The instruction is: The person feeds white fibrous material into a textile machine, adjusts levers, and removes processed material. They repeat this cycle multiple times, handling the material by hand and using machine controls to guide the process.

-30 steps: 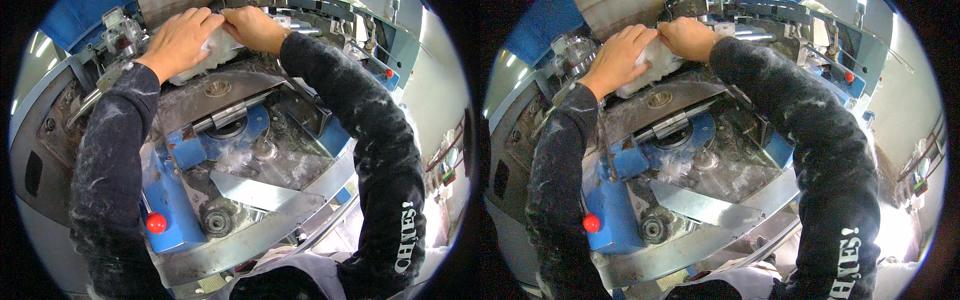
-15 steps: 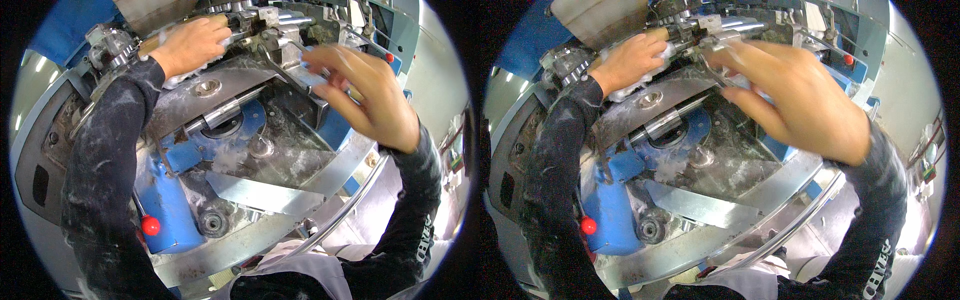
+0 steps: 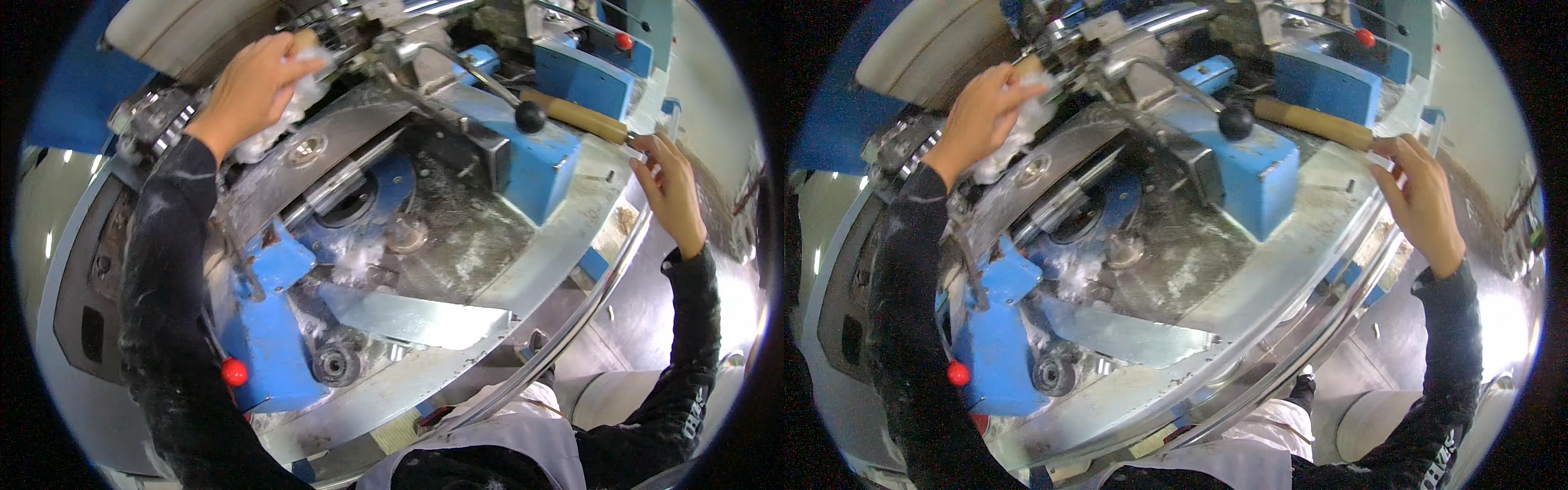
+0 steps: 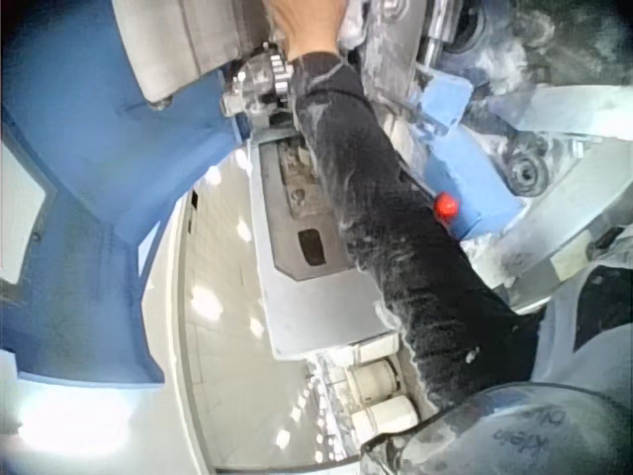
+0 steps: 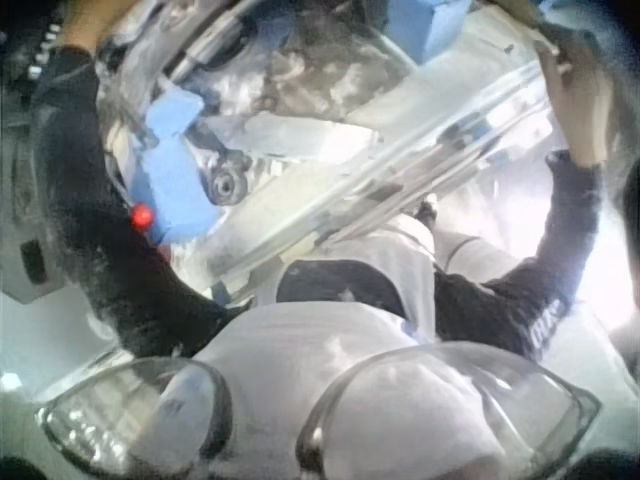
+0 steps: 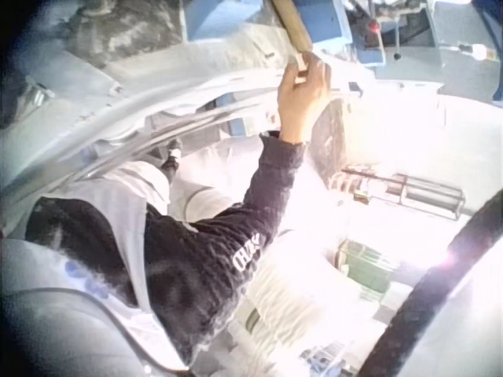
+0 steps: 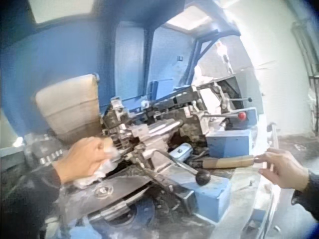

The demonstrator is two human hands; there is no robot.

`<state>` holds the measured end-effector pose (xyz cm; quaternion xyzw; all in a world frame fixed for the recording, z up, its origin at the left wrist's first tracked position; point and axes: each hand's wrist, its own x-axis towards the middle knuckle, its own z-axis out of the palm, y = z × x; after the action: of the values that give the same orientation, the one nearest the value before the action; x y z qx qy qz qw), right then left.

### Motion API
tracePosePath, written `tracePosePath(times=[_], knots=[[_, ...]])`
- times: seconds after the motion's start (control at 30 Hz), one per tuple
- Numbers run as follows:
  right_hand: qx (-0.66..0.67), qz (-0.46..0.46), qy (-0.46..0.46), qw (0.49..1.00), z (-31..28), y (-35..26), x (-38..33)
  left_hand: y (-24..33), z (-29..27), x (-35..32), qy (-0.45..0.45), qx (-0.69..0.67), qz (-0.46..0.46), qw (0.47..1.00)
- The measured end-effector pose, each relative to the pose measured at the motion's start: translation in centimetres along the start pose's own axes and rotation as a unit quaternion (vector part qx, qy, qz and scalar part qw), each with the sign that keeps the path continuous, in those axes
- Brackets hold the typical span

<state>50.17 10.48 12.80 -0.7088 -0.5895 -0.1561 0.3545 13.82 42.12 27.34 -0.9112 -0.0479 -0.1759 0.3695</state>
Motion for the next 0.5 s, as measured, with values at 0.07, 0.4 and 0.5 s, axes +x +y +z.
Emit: tracePosePath(times=[0.07,0.4,0.5], knots=[[-0.035,-0.023,0.009,0.999,0.2,1.2,-0.4,0.7,-0.2,0.0,-0.024,0.005,0.060,0.998],[-0.061,-0.070,-0.056,0.994,-0.9,4.7,-0.6,2.3,-0.2,1.0,-0.029,-0.095,-0.074,0.992],[-0.061,-0.017,-0.109,0.992,0.1,3.9,0.6,2.1,-0.2,0.7,-0.024,-0.104,-0.117,0.987]])
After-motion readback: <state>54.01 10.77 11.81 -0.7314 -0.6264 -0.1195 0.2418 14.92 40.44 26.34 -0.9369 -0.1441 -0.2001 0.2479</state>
